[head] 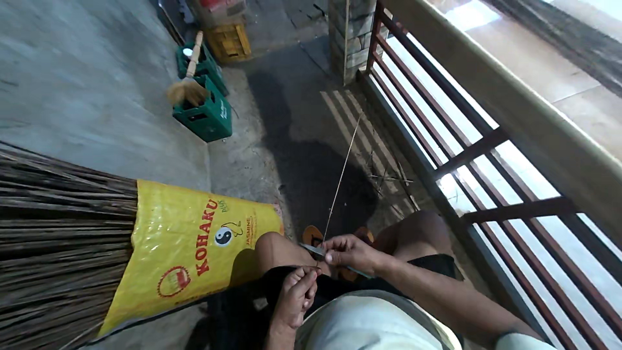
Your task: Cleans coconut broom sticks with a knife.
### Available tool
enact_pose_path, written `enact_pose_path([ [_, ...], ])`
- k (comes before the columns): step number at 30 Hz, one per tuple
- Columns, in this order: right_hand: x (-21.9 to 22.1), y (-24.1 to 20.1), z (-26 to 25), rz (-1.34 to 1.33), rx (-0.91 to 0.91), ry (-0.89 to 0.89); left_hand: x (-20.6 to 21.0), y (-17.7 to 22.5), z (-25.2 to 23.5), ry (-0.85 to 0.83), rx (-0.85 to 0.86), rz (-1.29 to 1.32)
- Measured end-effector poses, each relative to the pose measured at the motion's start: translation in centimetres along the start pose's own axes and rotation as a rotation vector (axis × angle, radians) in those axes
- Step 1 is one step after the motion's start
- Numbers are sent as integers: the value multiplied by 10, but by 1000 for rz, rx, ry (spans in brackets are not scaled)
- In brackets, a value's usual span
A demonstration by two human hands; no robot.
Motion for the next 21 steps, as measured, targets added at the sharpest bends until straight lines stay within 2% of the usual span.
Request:
enact_pose_path([
  [2, -10, -3, -5, -44, -6, 27, -3, 2, 1, 7, 10, -15],
  [5, -48, -21, -11, -191, 32, 286, -9, 4, 4, 30, 27, -92],
  [7, -61, -27, -11, -202, 40, 381, -12, 3, 5, 50, 64, -166],
  [13, 6, -6, 1, 77, 19, 91, -10, 7, 3, 99, 246, -332],
  [15, -3, -9, -2, 29, -2, 127, -10, 9, 4, 99, 281, -344],
  [17, -34, -20, -5, -59, -12, 286, -12, 11, 6, 87, 283, -365],
  [21, -106, -34, 3, -233, 22, 755, -22, 9, 10, 86, 268, -430],
])
Point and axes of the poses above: each hand's wrist, its own z-axis away from the middle knuckle, its own x-axis out of the palm, y = z × x, the point moved 6 cm from there along -z, towards the middle knuckle, and after that the axes turned 13 degrees about x, right-handed, at the moved point
